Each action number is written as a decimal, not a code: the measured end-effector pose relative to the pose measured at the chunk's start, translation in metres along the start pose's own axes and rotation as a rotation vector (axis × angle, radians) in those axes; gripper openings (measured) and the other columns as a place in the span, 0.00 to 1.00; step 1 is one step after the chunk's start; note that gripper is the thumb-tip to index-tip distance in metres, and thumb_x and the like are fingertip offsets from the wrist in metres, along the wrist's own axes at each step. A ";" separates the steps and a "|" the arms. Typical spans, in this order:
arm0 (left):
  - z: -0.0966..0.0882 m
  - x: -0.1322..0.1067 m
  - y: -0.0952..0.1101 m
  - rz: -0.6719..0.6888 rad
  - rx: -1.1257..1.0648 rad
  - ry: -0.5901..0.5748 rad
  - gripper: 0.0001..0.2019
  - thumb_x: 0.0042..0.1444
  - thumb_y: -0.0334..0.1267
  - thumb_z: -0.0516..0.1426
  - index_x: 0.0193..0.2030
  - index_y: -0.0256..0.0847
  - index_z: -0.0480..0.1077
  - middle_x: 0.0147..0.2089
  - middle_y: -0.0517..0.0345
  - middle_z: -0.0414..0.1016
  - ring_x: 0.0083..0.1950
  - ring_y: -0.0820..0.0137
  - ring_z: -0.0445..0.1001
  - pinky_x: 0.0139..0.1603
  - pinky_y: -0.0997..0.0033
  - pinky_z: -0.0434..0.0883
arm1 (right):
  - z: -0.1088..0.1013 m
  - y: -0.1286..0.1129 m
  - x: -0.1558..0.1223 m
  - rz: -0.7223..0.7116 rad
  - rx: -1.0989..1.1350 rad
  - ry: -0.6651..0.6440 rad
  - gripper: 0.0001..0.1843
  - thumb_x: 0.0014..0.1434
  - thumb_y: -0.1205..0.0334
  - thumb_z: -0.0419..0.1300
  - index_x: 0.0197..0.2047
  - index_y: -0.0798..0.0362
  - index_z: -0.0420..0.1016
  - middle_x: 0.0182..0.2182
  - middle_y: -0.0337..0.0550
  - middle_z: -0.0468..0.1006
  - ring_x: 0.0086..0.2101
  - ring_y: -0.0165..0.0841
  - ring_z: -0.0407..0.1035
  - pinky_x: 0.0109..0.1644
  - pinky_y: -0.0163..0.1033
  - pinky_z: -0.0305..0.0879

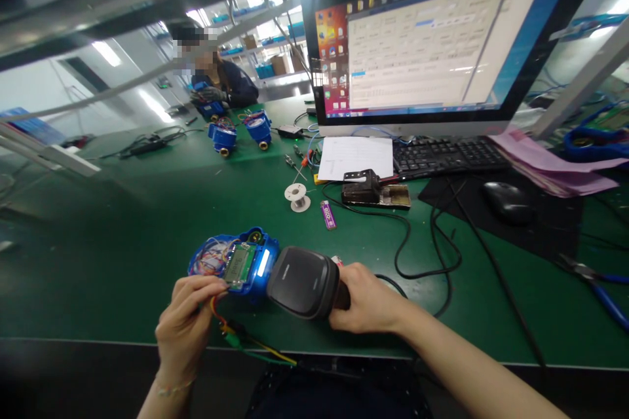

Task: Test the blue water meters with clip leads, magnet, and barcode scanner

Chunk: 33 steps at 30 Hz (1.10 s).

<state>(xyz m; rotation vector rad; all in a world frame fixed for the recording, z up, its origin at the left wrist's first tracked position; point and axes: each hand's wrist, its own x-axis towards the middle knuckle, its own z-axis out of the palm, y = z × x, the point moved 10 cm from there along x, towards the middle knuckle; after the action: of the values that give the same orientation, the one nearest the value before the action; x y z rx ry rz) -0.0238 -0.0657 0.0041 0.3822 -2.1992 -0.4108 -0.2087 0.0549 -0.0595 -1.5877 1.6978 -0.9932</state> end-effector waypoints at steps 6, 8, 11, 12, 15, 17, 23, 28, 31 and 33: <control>-0.001 -0.001 -0.002 -0.010 0.011 0.003 0.10 0.50 0.22 0.57 0.36 0.40 0.71 0.34 0.58 0.72 0.39 0.72 0.67 0.39 0.70 0.66 | 0.000 0.003 0.002 -0.012 0.012 0.000 0.08 0.38 0.68 0.54 0.24 0.53 0.58 0.19 0.31 0.59 0.21 0.22 0.52 0.26 0.30 0.52; -0.001 -0.001 -0.002 -0.011 0.013 0.002 0.10 0.50 0.22 0.57 0.36 0.40 0.71 0.34 0.58 0.71 0.39 0.72 0.67 0.39 0.70 0.66 | 0.000 0.003 0.001 -0.010 0.026 0.000 0.07 0.38 0.68 0.54 0.24 0.53 0.58 0.19 0.31 0.59 0.21 0.22 0.52 0.26 0.30 0.52; 0.000 -0.001 -0.001 -0.013 0.012 0.004 0.10 0.50 0.22 0.57 0.36 0.40 0.71 0.34 0.58 0.71 0.39 0.72 0.67 0.39 0.70 0.66 | -0.003 0.004 -0.001 -0.003 0.049 -0.008 0.07 0.38 0.69 0.54 0.25 0.53 0.59 0.20 0.31 0.59 0.22 0.22 0.52 0.26 0.29 0.52; 0.000 -0.001 -0.001 -0.012 0.012 0.005 0.10 0.50 0.22 0.57 0.36 0.39 0.71 0.34 0.58 0.71 0.39 0.72 0.67 0.39 0.70 0.66 | -0.004 0.004 -0.003 -0.003 0.052 -0.007 0.07 0.39 0.69 0.54 0.25 0.53 0.59 0.20 0.31 0.59 0.22 0.22 0.52 0.26 0.29 0.52; 0.000 -0.001 -0.002 -0.010 0.009 0.008 0.09 0.50 0.22 0.57 0.36 0.39 0.71 0.33 0.58 0.71 0.39 0.72 0.67 0.39 0.70 0.65 | -0.010 0.005 -0.005 0.000 0.044 0.002 0.06 0.39 0.68 0.54 0.26 0.54 0.60 0.21 0.32 0.60 0.22 0.22 0.52 0.26 0.29 0.52; -0.001 -0.001 -0.001 -0.006 0.007 0.010 0.09 0.50 0.22 0.57 0.35 0.38 0.71 0.33 0.58 0.72 0.39 0.72 0.67 0.39 0.69 0.65 | -0.012 0.004 -0.006 0.000 0.048 -0.002 0.06 0.40 0.68 0.54 0.26 0.54 0.60 0.21 0.32 0.59 0.22 0.22 0.51 0.26 0.29 0.52; -0.002 -0.001 -0.001 -0.001 0.011 0.018 0.10 0.49 0.21 0.57 0.36 0.39 0.72 0.33 0.57 0.72 0.38 0.71 0.67 0.39 0.69 0.65 | -0.008 -0.001 -0.004 -0.016 0.040 -0.018 0.07 0.38 0.68 0.55 0.25 0.53 0.60 0.19 0.30 0.59 0.21 0.22 0.52 0.25 0.29 0.51; -0.001 -0.002 -0.002 -0.006 0.021 0.016 0.10 0.50 0.22 0.57 0.35 0.39 0.72 0.33 0.57 0.72 0.38 0.72 0.68 0.39 0.69 0.65 | -0.010 -0.005 -0.007 0.001 -0.023 -0.035 0.07 0.40 0.67 0.55 0.27 0.53 0.62 0.20 0.32 0.63 0.22 0.23 0.56 0.27 0.30 0.53; -0.001 -0.002 -0.002 0.007 0.020 0.009 0.10 0.50 0.22 0.57 0.36 0.39 0.72 0.34 0.58 0.72 0.38 0.72 0.68 0.39 0.69 0.65 | -0.024 0.017 -0.012 0.176 -0.223 0.015 0.10 0.44 0.63 0.55 0.34 0.52 0.67 0.27 0.36 0.71 0.27 0.28 0.63 0.31 0.33 0.57; -0.001 -0.001 -0.002 0.013 0.017 0.008 0.09 0.50 0.22 0.57 0.36 0.39 0.72 0.33 0.58 0.72 0.38 0.72 0.67 0.39 0.69 0.65 | -0.040 0.043 -0.020 0.362 -0.434 0.098 0.14 0.48 0.60 0.54 0.39 0.53 0.67 0.32 0.42 0.73 0.31 0.33 0.67 0.34 0.37 0.59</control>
<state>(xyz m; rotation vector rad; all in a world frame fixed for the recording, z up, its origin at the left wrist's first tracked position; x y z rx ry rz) -0.0220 -0.0666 0.0029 0.3786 -2.1973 -0.3827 -0.2631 0.0795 -0.0758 -1.4180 2.2829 -0.5521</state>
